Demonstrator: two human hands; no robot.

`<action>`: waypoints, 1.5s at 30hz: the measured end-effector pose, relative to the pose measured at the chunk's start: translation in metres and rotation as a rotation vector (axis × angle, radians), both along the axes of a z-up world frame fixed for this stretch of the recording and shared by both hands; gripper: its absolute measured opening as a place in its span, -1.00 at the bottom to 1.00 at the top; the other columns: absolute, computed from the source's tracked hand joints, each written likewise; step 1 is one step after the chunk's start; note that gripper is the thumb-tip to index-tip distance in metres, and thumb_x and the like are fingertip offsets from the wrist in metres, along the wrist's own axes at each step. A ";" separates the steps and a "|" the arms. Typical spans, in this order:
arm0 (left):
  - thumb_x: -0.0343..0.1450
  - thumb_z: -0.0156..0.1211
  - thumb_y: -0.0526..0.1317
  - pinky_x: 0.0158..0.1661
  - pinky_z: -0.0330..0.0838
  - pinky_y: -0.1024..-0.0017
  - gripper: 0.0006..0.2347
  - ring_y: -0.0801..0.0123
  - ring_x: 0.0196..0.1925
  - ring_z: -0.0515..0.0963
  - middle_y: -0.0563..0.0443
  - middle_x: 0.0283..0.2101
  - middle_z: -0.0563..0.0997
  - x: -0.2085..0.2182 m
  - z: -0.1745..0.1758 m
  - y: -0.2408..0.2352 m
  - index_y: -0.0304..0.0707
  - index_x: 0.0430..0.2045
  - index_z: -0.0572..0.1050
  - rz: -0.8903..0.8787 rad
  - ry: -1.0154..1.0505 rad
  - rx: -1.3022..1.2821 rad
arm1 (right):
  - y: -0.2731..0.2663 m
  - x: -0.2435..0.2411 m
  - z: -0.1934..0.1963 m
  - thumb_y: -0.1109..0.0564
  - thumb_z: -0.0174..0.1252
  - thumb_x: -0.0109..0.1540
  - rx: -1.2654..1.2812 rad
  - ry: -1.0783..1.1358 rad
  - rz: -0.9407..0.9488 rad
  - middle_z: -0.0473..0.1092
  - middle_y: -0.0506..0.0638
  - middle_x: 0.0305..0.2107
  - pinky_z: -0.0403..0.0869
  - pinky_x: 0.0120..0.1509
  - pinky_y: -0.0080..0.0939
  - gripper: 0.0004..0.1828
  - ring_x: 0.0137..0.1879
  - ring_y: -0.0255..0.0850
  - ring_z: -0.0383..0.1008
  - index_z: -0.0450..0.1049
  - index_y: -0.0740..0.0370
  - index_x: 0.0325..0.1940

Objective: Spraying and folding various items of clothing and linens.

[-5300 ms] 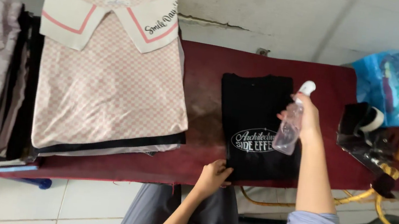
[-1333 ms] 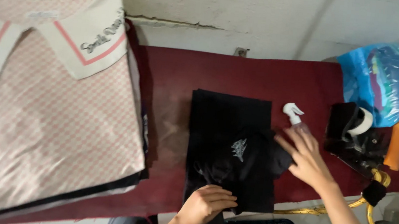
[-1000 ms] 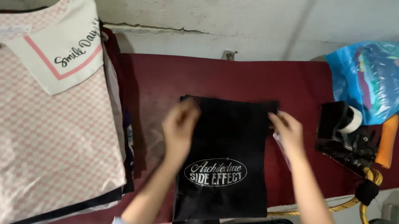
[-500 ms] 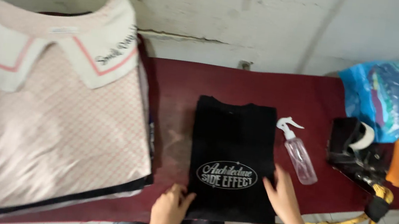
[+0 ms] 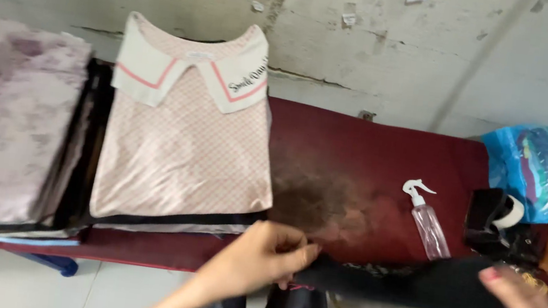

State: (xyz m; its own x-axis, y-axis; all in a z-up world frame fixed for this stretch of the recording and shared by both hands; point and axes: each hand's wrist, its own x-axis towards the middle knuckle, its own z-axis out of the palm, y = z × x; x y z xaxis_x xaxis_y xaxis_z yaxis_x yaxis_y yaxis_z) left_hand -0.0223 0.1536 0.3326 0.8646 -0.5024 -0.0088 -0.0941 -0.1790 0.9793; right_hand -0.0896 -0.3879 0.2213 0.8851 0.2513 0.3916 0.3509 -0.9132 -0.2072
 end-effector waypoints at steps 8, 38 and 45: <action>0.50 0.13 0.08 -0.49 0.49 0.55 -0.60 0.52 -0.54 0.62 0.07 -0.59 0.64 0.058 0.153 0.108 -0.31 -0.43 0.70 0.096 -0.252 0.162 | 0.173 0.119 0.212 -0.16 0.04 0.55 1.315 0.283 0.060 0.41 0.18 -0.39 0.43 -0.28 -0.07 -0.50 -0.35 0.00 0.41 0.43 0.36 -0.19; 0.41 0.23 -0.12 -0.52 0.42 0.49 -0.73 0.53 -0.59 0.52 0.10 -0.56 0.61 -0.008 -0.032 0.251 -0.39 -0.23 0.68 0.749 0.112 0.164 | 0.388 0.136 0.082 -0.02 0.15 0.30 0.942 0.906 0.258 0.50 -0.09 -0.48 0.39 -0.48 -0.36 -0.75 -0.43 -0.36 0.50 0.52 0.21 -0.27; 0.42 0.24 -0.05 -0.47 0.45 0.53 -0.70 0.61 -0.51 0.44 0.21 -0.57 0.49 0.051 -0.047 0.269 -0.36 -0.27 0.68 0.549 0.269 0.095 | 0.382 0.203 0.063 -0.15 0.06 0.36 0.866 0.828 0.240 0.43 -0.11 -0.57 0.34 -0.48 -0.33 -0.57 -0.47 -0.35 0.47 0.51 0.20 -0.40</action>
